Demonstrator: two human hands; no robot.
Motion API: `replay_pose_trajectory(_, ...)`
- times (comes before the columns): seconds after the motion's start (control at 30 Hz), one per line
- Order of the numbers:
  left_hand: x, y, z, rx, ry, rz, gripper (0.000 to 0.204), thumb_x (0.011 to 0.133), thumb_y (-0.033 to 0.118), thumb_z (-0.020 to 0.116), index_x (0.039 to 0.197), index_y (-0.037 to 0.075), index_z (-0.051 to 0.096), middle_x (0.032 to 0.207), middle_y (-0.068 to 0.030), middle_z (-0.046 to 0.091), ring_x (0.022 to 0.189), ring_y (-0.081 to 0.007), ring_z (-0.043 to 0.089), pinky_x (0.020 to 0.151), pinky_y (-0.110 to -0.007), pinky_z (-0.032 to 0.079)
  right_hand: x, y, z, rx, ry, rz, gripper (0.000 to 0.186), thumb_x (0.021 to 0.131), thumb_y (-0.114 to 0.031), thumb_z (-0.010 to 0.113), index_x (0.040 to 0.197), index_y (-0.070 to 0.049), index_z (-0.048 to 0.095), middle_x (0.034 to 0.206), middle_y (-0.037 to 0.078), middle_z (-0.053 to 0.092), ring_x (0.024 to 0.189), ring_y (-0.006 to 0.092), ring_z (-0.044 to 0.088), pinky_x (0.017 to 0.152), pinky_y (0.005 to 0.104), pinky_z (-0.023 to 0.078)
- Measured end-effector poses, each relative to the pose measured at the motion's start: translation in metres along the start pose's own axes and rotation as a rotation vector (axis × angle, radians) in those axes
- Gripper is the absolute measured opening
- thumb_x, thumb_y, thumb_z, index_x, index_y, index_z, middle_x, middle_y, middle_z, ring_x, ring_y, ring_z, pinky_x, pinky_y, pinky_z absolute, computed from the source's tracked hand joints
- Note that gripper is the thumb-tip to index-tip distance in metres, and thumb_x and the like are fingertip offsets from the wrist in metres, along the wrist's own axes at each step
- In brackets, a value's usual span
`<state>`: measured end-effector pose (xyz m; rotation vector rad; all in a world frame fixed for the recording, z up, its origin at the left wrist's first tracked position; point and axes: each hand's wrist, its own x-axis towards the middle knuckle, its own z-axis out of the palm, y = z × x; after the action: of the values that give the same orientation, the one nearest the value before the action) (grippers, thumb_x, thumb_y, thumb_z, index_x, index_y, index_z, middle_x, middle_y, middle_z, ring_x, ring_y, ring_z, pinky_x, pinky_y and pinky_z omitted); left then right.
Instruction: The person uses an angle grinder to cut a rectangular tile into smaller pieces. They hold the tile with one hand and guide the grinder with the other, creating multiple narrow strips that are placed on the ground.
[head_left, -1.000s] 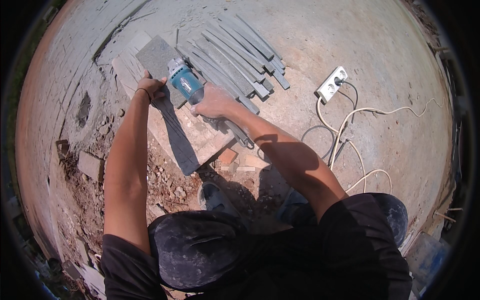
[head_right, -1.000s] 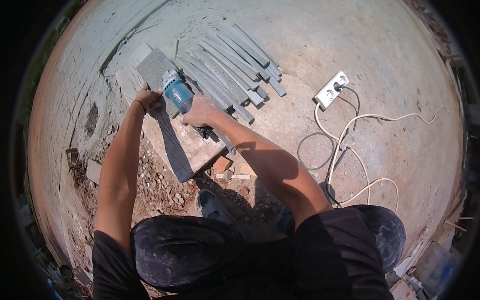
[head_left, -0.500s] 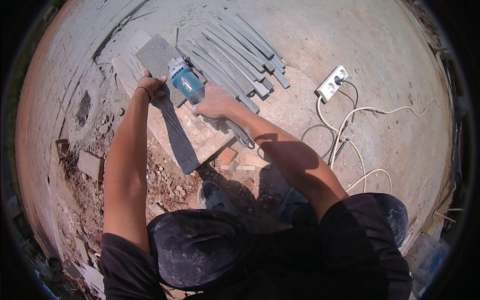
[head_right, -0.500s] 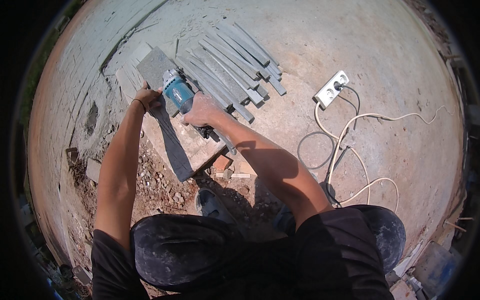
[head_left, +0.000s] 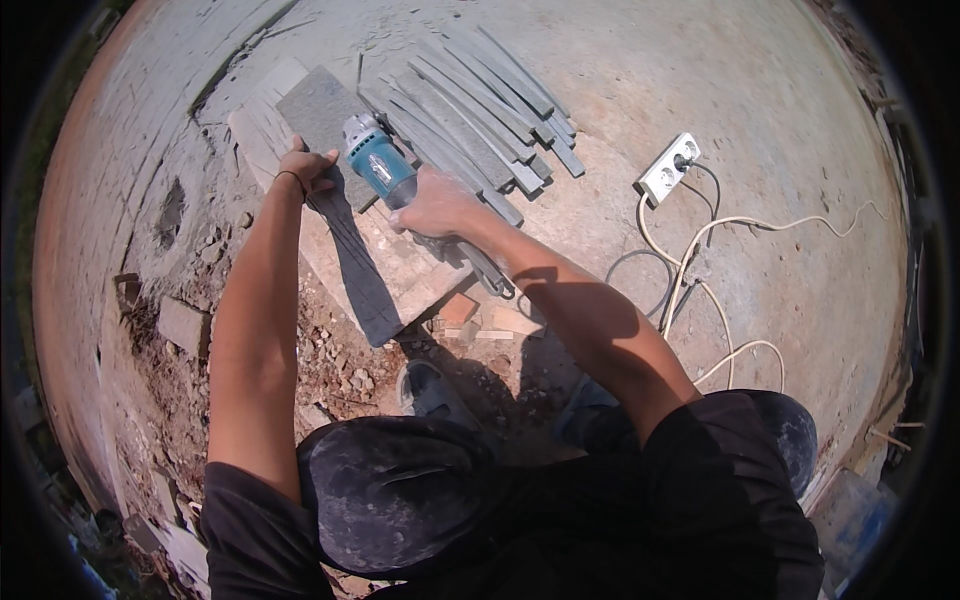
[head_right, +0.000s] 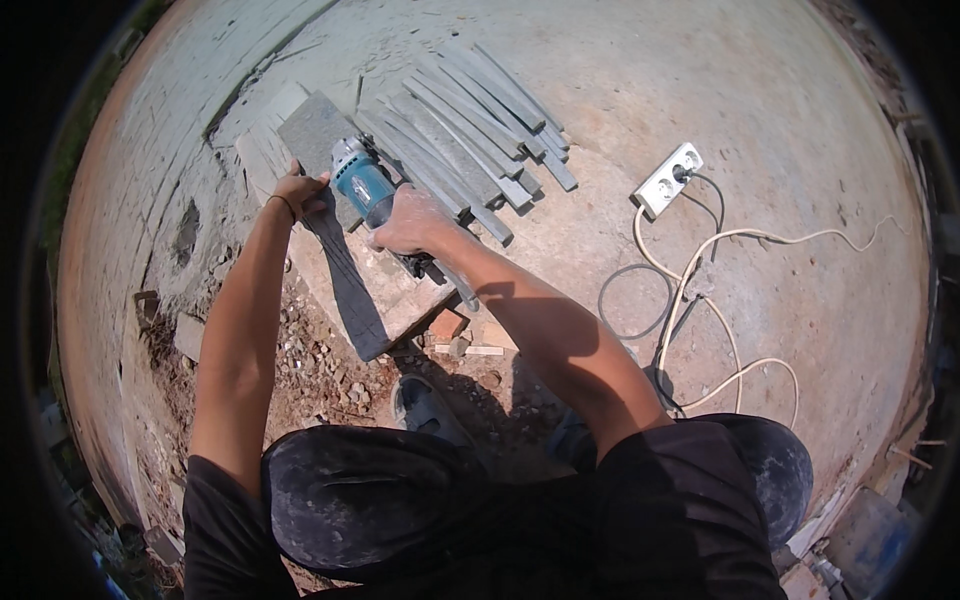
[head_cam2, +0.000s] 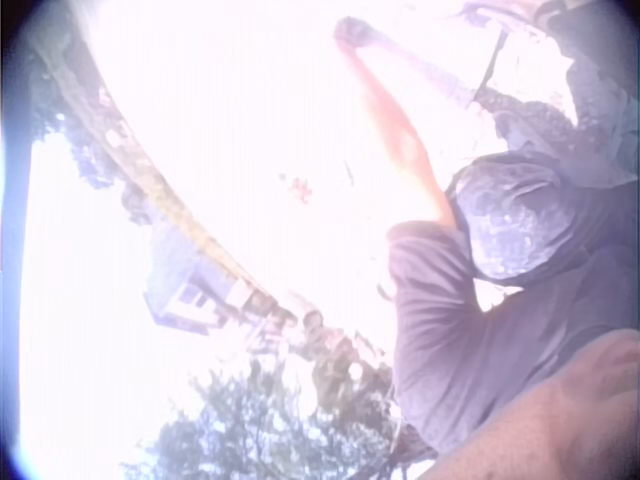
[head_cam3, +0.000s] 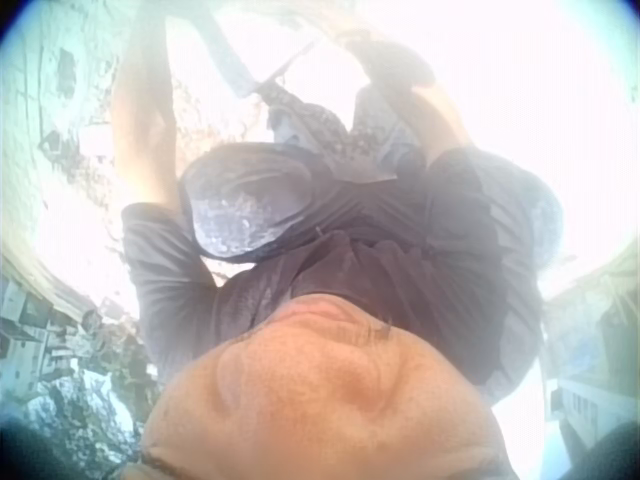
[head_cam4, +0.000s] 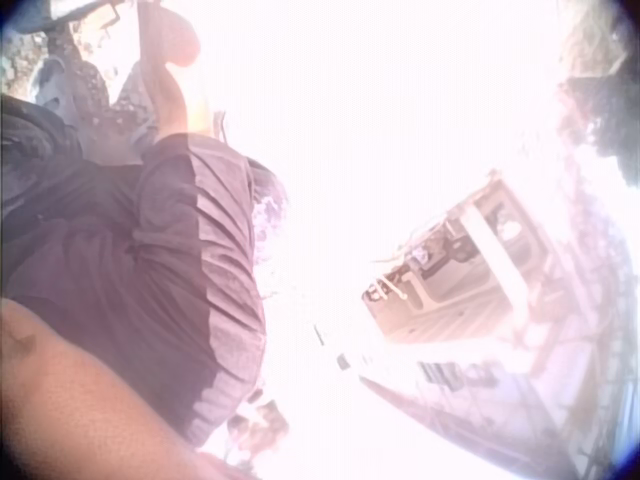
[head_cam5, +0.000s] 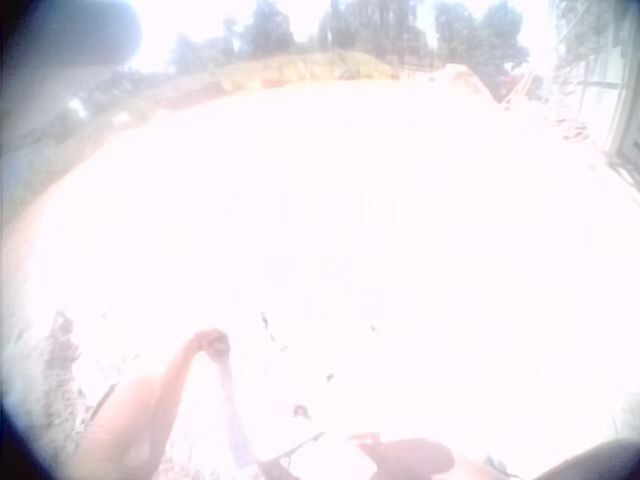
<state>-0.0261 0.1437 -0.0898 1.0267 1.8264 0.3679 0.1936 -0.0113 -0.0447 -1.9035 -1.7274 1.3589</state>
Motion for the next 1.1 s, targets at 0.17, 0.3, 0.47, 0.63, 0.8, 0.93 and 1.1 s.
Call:
replay_pose_trajectory(0.17,0.0008,-0.0005,-0.0017,0.014,0.007,-0.011,0.107,0.077,0.01,0.075,0.149,0.022,-0.003,0.143,-0.0167,0.035,0.094,-0.026,0.062,0.061,-0.031,0.056,-0.0023,-0.0016,-0.0016,0.013,-0.029,0.012,0.08,0.063,-0.04,0.071,0.116,0.014,0.045,0.109,0.029,0.059,0.101,0.0372,0.059,0.086,0.0401,0.047)
replay_pose_trajectory(0.3,-0.0003,0.0008,-0.0003,0.019,0.015,-0.013,0.107,0.076,0.011,0.075,0.149,0.021,-0.003,0.144,-0.016,0.035,0.092,-0.0259,0.062,0.059,-0.031,0.056,-0.0039,-0.0008,-0.0023,0.007,-0.023,0.009,0.08,0.063,-0.04,0.071,0.116,0.014,0.045,0.108,0.029,0.059,0.1,0.0372,0.06,0.086,0.0403,0.048)
replay_pose_trajectory(0.47,-0.003,0.0026,0.0004,0.036,0.029,-0.023,0.107,0.076,0.011,0.075,0.149,0.021,-0.003,0.144,-0.0151,0.035,0.09,-0.026,0.063,0.057,-0.031,0.056,-0.0076,-0.003,-0.0042,0.0,-0.023,0.013,0.079,0.064,-0.039,0.071,0.116,0.013,0.046,0.107,0.029,0.059,0.1,0.0373,0.06,0.086,0.0404,0.048)
replay_pose_trajectory(0.63,-0.0043,0.0039,0.0009,0.034,0.02,-0.029,0.106,0.077,0.012,0.075,0.148,0.021,-0.003,0.145,-0.0143,0.033,0.1,-0.0256,0.06,0.06,-0.031,0.057,-0.0091,-0.0029,-0.0057,0.017,-0.031,0.01,0.079,0.064,-0.039,0.072,0.117,0.013,0.045,0.108,0.029,0.059,0.101,0.0374,0.06,0.087,0.0406,0.047)
replay_pose_trajectory(0.8,-0.0052,0.004,0.0008,0.043,0.021,-0.032,0.105,0.077,0.012,0.075,0.149,0.021,-0.003,0.145,-0.0134,0.032,0.106,-0.025,0.057,0.062,-0.032,0.057,-0.0069,0.0005,-0.0025,0.023,-0.032,0.006,0.08,0.064,-0.039,0.072,0.116,0.013,0.045,0.108,0.029,0.059,0.101,0.0379,0.06,0.087,0.0404,0.047)
replay_pose_trajectory(0.93,-0.0038,0.0034,0.0025,0.064,0.051,-0.019,0.106,0.077,0.011,0.075,0.149,0.023,-0.003,0.133,-0.0156,0.046,0.098,-0.0232,0.06,0.059,-0.031,0.056,-0.0078,0.002,-0.0019,0.025,-0.014,-0.002,0.079,0.063,-0.039,0.072,0.115,0.015,0.045,0.107,0.03,0.059,0.1,0.0382,0.06,0.086,0.0401,0.048)
replay_pose_trajectory(1.1,-0.0024,0.0034,0.0014,0.058,0.034,-0.036,0.106,0.077,0.012,0.075,0.149,0.024,-0.002,0.14,-0.0133,0.04,0.098,-0.0241,0.059,0.06,-0.031,0.056,-0.0083,0.0025,-0.0011,0.008,-0.004,-0.006,0.079,0.063,-0.038,0.072,0.114,0.015,0.046,0.104,0.03,0.059,0.098,0.0385,0.061,0.084,0.0402,0.049)
